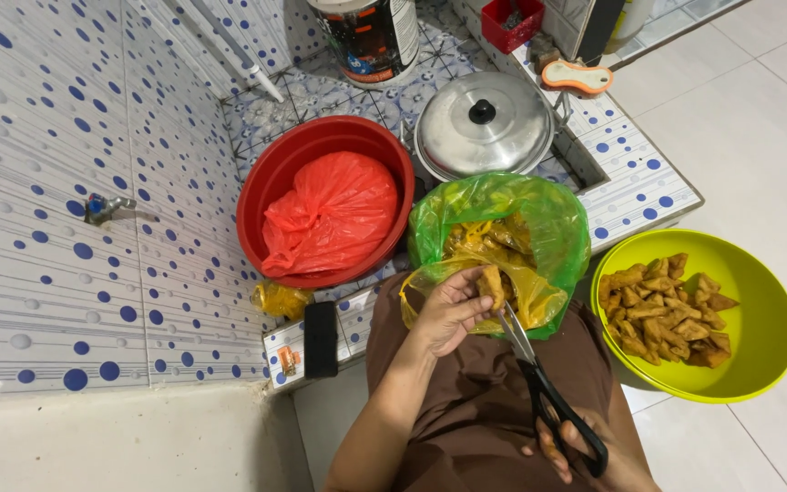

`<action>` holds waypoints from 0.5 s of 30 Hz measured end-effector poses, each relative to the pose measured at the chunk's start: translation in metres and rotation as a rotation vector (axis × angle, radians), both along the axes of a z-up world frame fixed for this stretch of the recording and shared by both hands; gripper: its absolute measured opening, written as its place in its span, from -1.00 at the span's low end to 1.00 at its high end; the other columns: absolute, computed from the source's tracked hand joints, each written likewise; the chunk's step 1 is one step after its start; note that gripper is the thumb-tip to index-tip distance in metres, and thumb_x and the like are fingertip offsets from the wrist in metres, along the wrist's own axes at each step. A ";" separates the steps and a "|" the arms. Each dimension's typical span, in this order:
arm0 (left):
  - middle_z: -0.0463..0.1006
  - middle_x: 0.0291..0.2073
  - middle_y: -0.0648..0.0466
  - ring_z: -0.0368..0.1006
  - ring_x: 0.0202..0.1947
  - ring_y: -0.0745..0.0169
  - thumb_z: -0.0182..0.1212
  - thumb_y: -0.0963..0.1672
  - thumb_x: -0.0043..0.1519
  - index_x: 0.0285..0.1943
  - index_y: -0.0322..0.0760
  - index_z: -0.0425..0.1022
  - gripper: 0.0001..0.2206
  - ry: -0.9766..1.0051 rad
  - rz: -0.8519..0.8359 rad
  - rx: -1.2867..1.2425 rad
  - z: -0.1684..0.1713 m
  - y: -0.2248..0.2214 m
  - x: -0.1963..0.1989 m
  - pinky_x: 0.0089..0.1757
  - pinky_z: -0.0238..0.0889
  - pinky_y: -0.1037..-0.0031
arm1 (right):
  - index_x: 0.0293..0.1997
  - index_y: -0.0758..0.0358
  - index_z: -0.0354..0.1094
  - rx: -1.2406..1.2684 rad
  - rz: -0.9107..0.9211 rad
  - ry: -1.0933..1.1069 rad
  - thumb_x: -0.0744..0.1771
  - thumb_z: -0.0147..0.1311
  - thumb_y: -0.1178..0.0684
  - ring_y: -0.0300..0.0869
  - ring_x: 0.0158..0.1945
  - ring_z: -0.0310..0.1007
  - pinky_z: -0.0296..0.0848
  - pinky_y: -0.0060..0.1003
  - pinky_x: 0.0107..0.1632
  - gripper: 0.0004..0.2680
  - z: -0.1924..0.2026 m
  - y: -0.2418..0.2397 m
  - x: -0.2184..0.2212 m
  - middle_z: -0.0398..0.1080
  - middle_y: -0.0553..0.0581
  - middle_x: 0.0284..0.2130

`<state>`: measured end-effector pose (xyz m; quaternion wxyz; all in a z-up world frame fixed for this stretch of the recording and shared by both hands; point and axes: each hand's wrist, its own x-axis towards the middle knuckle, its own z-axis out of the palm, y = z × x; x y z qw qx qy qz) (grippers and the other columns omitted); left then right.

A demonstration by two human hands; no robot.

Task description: Cutting fried food snacks into smaller pieces using scissors and placing them in a plastic bag.

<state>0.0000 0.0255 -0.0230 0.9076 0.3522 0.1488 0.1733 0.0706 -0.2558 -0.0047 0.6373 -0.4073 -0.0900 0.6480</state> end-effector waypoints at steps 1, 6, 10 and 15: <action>0.58 -0.10 -0.09 0.60 -0.12 0.05 0.28 -0.34 0.21 0.35 -0.38 0.41 -0.52 0.010 0.002 0.012 -0.001 0.000 0.000 -0.07 0.55 0.36 | -0.35 0.52 0.41 -0.026 -0.005 -0.001 0.31 0.14 -0.15 -0.07 -0.71 0.24 0.59 0.22 0.10 -0.64 -0.002 -0.001 -0.001 0.29 0.26 -0.70; 0.59 -0.16 -0.07 0.61 -0.19 0.15 0.30 -0.35 0.19 0.33 -0.37 0.43 -0.52 0.018 -0.020 0.076 0.006 0.003 -0.004 -0.15 0.55 0.48 | -0.38 0.54 0.38 -0.079 -0.032 0.074 0.32 0.11 -0.11 -0.07 -0.76 0.20 0.58 0.23 0.10 -0.66 -0.018 -0.007 -0.002 0.26 0.24 -0.74; 0.62 -0.12 -0.13 0.62 -0.16 0.15 0.27 -0.36 0.21 0.34 -0.40 0.42 -0.53 -0.022 -0.073 0.125 0.013 0.005 -0.007 -0.10 0.58 0.47 | -0.41 0.49 0.33 -0.097 -0.058 0.060 0.33 0.12 -0.05 -0.12 -0.79 0.18 0.59 0.17 0.05 -0.71 -0.031 -0.012 -0.004 0.22 0.21 -0.79; 0.62 -0.12 -0.14 0.60 -0.15 0.13 0.24 -0.37 0.23 0.36 -0.41 0.41 -0.53 -0.038 -0.064 0.068 0.007 0.002 -0.004 -0.09 0.55 0.46 | -0.42 0.51 0.37 -0.206 -0.125 -0.091 0.33 0.19 0.05 -0.13 -0.83 0.16 0.60 0.05 -0.14 -0.76 -0.028 -0.005 -0.009 0.19 0.22 -0.89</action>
